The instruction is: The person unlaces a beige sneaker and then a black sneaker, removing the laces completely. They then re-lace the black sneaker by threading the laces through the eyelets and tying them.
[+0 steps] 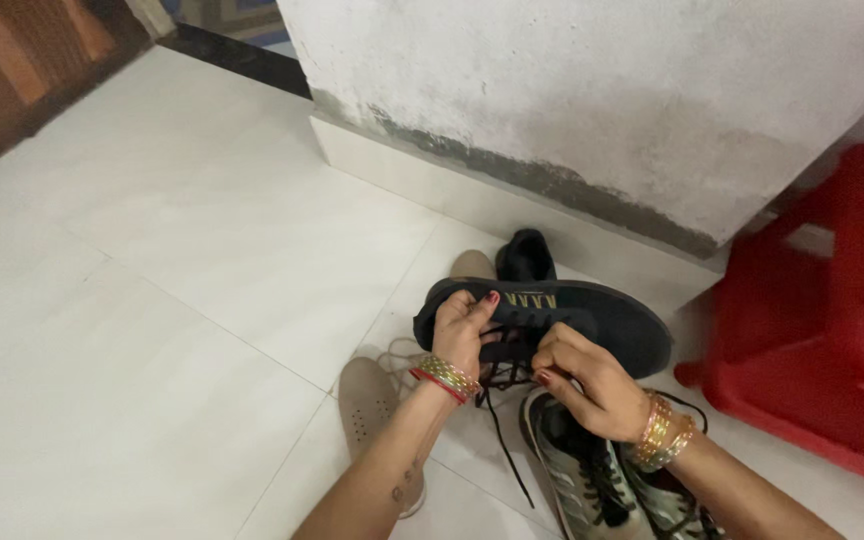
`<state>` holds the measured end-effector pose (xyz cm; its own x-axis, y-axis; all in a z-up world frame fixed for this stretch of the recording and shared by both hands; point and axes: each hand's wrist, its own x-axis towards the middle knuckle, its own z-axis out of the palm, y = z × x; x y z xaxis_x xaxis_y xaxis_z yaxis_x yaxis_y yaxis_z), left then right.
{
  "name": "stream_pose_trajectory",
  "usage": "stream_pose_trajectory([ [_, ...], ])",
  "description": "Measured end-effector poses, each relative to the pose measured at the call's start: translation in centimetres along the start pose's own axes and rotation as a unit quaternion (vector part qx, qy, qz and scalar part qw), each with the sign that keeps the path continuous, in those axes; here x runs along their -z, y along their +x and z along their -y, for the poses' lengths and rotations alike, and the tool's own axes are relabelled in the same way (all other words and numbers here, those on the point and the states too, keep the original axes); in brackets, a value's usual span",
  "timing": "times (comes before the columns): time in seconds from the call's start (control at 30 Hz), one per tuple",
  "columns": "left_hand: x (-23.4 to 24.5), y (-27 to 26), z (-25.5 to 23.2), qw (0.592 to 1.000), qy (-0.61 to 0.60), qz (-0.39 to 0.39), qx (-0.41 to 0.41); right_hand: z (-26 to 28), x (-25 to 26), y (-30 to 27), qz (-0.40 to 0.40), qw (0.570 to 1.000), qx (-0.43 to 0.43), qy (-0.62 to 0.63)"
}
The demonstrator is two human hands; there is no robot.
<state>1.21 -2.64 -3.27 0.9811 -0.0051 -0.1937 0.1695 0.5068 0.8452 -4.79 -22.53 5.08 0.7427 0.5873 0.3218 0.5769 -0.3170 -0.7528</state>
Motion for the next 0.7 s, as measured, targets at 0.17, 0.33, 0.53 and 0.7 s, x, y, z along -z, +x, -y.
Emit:
stream_pose_trajectory([
  [0.17, 0.4, 0.8, 3.4, 0.998, 0.039, -0.024, 0.045, -1.7, -1.5, 0.3, -0.110, 0.979, -0.130, -0.114],
  [0.33, 0.5, 1.6, 5.3, 0.998, 0.047, -0.042, 0.024, -2.9, -2.9, 1.9, -0.171, 0.952, -0.210, -0.141],
  [0.53, 0.7, 1.7, 4.5, 0.998, 0.037, -0.047, 0.006, -1.7, -2.7, 2.8, -0.181, 0.942, -0.222, -0.176],
  [0.7, 0.5, 1.6, 4.1, 0.998, 0.025, -0.057, 0.015, -1.5, -3.5, 3.2, -0.193, 0.950, -0.194, -0.154],
])
